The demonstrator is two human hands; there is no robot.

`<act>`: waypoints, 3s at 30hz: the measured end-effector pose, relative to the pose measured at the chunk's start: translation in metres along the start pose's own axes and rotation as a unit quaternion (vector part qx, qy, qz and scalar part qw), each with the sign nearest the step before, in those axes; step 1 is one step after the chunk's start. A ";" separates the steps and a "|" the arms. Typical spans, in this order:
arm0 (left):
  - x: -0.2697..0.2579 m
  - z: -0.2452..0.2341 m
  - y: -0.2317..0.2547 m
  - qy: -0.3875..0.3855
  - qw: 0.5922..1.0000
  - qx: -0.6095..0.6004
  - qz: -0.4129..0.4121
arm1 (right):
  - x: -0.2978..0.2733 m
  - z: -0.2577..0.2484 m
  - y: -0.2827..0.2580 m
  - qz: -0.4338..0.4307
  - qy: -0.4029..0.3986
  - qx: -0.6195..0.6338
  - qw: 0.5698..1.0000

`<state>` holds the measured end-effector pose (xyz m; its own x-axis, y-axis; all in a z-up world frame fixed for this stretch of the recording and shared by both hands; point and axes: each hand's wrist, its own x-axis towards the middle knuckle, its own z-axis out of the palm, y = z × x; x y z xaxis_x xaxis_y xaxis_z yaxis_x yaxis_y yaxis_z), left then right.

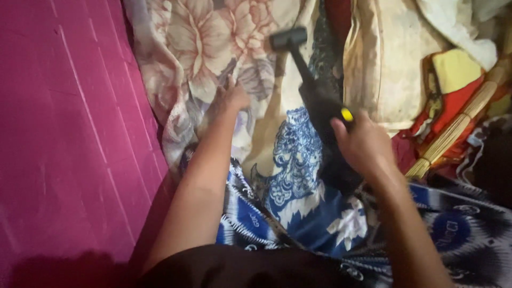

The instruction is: Use a handheld vacuum cleaner nozzle to clean a patterned blanket and a blue rug on the floor.

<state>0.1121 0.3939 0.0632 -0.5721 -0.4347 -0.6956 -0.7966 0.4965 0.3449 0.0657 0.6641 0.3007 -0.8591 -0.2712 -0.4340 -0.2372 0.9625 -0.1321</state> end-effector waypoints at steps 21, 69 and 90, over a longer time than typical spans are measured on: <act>0.087 0.040 -0.023 0.066 0.995 0.024 0.071 | -0.013 -0.048 -0.002 0.014 -0.055 -0.076 0.995; 0.000 -0.007 0.018 0.077 0.995 0.015 0.054 | -0.071 0.057 0.069 0.122 0.032 0.099 0.987; -0.088 0.008 0.094 0.074 0.974 -0.159 0.146 | 0.108 0.102 0.054 0.022 -0.062 0.466 0.882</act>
<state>0.0885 0.4850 0.1517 -0.7862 -0.4252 -0.4485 -0.6026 0.3667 0.7088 0.0065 0.6854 0.1559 -0.7883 -0.2878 -0.5438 0.3217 0.5606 -0.7631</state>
